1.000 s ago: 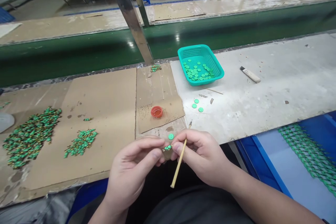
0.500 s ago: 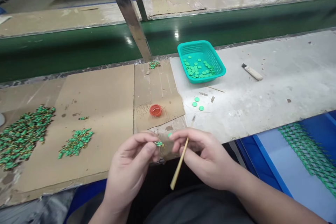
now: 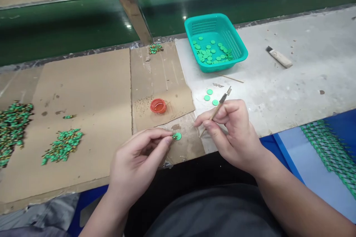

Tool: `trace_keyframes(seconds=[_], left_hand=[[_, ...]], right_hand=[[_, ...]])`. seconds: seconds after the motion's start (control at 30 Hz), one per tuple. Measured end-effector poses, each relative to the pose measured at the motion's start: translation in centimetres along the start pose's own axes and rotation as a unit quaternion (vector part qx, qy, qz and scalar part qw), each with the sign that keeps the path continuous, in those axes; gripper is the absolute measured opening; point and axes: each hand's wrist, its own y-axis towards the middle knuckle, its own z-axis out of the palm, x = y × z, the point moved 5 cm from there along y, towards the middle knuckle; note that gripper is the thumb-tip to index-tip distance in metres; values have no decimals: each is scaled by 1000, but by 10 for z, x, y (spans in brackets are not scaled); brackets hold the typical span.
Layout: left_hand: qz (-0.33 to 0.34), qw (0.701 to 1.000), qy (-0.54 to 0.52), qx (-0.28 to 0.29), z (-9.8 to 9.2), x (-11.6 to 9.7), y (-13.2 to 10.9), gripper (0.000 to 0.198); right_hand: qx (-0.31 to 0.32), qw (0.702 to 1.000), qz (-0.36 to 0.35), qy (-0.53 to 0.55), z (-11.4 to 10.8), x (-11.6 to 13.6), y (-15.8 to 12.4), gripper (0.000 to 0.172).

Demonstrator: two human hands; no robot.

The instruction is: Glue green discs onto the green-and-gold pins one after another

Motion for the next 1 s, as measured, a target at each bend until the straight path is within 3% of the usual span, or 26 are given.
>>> trace_keyframes(seconds=[0.2, 0.33, 0.57, 1.0], left_hand=[[13, 999, 41, -18, 3, 0, 0, 11], [29, 998, 60, -18, 3, -2, 1, 9], [32, 996, 75, -22, 4, -4, -2, 6], [124, 984, 123, -24, 6, -5, -4, 8]], right_hand=[[17, 999, 0, -29, -6, -1, -3, 28], [20, 999, 11, -44, -9, 0, -3, 16], [11, 999, 17, -37, -10, 0, -6, 11], [46, 989, -7, -142, -27, 14, -16, 7]])
